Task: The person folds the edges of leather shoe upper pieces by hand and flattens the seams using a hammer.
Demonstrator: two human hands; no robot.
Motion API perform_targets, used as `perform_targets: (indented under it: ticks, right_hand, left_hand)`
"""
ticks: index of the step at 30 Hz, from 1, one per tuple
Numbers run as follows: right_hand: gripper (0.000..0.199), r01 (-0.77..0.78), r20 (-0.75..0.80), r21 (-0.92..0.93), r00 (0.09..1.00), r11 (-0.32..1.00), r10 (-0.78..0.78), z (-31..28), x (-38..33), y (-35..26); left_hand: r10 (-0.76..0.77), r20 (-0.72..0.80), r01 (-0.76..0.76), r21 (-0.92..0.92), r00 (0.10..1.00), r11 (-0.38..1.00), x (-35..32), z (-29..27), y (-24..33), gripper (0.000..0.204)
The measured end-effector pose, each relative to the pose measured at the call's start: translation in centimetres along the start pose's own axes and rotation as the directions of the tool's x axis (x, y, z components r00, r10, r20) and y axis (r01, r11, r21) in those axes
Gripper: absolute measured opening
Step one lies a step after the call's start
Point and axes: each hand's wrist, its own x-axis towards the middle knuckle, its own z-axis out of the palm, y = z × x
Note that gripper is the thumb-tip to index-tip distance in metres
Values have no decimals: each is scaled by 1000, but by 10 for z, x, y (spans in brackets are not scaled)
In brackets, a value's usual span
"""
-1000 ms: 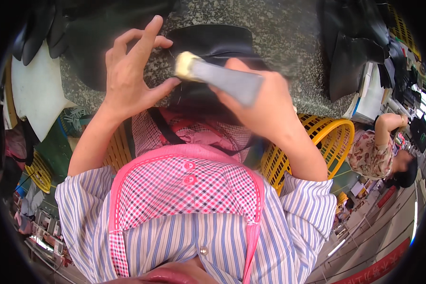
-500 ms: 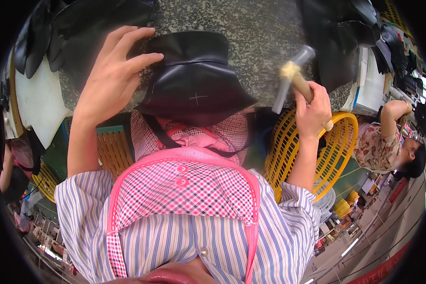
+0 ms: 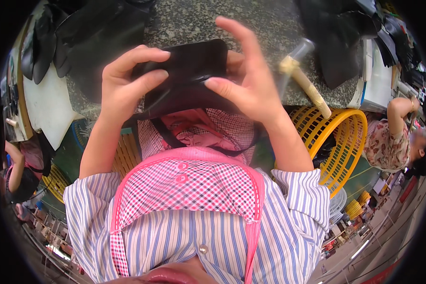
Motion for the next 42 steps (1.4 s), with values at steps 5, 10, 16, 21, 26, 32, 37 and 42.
perform_targets:
  ticks: [5,10,16,21,26,32,37,42]
  right_hand:
    - [66,239,45,-223,971,945,-234,7,-1,-1]
    - [39,79,36,-664,997,744,-74,3,1,-17]
    - [12,-222,-39,-297,975,929,221,-3,0,-13]
    - [14,-310,-79,-90,950,947,303,-2,1,-12]
    - [14,-364,-27,18,931,931,364,-3,0,-7]
    - [9,-351,28,104,936,931,350,-10,-1,6]
    - [16,-346,57,126,938,930,341,-14,1,10]
    - [17,-336,75,216,942,917,328,-17,0,12]
  left_hand:
    - [-451,-127,352,-456,883,817,-7,2,-1,20]
    - [-601,-75,461,-569,796,681,-9,1,-2,20]
    - [-239,-52,243,101,970,965,-13,-9,-3,27]
    - [118,223,-206,426,968,881,-17,-26,-2,43]
    - [-358,116,357,30,926,933,-23,-15,4,30]
    - [-376,9,375,-98,927,922,-24,-8,-7,15]
    - [-499,43,475,-383,866,792,-26,-8,-6,11]
    - [-490,96,482,-417,867,771,-25,-8,-10,10]
